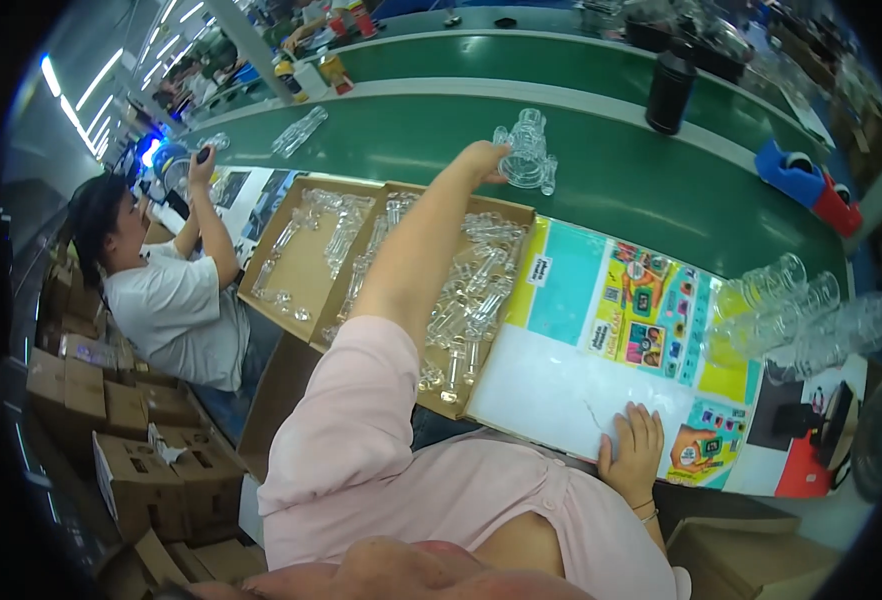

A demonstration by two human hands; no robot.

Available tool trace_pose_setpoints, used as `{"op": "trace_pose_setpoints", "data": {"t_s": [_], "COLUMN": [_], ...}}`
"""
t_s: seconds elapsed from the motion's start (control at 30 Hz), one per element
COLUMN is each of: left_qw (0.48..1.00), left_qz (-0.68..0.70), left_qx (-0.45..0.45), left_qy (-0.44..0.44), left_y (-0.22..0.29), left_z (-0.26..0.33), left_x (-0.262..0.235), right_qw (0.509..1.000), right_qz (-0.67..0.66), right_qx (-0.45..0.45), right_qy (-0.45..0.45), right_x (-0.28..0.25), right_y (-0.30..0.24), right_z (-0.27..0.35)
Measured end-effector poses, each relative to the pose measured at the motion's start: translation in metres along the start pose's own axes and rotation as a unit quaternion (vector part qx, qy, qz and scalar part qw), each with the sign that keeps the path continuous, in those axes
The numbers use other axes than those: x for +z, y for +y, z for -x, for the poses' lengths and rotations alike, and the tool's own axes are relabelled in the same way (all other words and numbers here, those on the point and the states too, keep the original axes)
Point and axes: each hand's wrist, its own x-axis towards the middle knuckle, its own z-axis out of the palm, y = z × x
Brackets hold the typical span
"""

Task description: Applying a liquid adhesive or sealant from a squeeze bottle onto small clear plastic components as part of an assembly line process.

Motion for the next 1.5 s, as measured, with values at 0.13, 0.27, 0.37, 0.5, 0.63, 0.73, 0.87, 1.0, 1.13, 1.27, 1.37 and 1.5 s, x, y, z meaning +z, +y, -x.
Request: {"op": "trace_pose_setpoints", "data": {"t_s": [0.13,0.27,0.37,0.5,0.63,0.73,0.87,1.0,1.13,1.27,1.37,1.5], "left_qw": [0.920,0.754,0.698,0.705,0.725,0.738,0.591,0.831,0.923,0.946,0.966,0.972], "left_qz": [-0.347,-0.502,-0.544,-0.508,-0.568,-0.599,-0.741,-0.436,-0.122,-0.125,-0.023,0.079], "left_qx": [0.123,0.379,0.355,0.198,0.162,0.125,0.104,0.123,0.318,0.259,0.252,0.188], "left_qy": [0.134,0.191,0.302,0.454,0.355,0.286,0.301,0.321,0.182,0.151,0.042,-0.118], "left_y": [0.006,0.014,-0.003,-0.040,-0.064,-0.096,-0.116,-0.018,-0.016,-0.031,-0.053,-0.078], "left_z": [0.021,0.090,0.126,0.136,0.118,0.085,0.075,0.156,0.218,0.289,0.332,0.355], "left_x": [-0.027,-0.102,-0.170,-0.221,-0.236,-0.297,-0.396,-0.254,-0.211,-0.144,-0.083,-0.011], "right_qw": [1.000,1.000,1.000,0.999,0.999,0.999,0.999,0.996,0.982,0.865,0.785,0.763], "right_qz": [0.010,0.017,0.022,0.040,0.031,0.021,-0.004,-0.003,-0.038,-0.014,0.037,0.040], "right_qx": [0.001,0.007,0.009,0.005,0.014,0.022,-0.003,0.034,0.063,0.163,0.268,0.363], "right_qy": [0.004,-0.007,-0.001,0.011,0.039,0.041,0.054,0.082,0.173,0.473,0.558,0.533], "right_x": [0.004,-0.001,0.002,-0.002,-0.002,-0.005,-0.002,0.005,-0.020,-0.067,-0.088,-0.092], "right_y": [0.003,-0.004,-0.003,-0.006,-0.009,-0.011,-0.001,-0.004,0.009,0.066,0.138,0.194], "right_z": [-0.003,-0.009,-0.006,-0.002,0.002,-0.002,0.002,0.011,0.023,0.033,0.050,0.068]}}
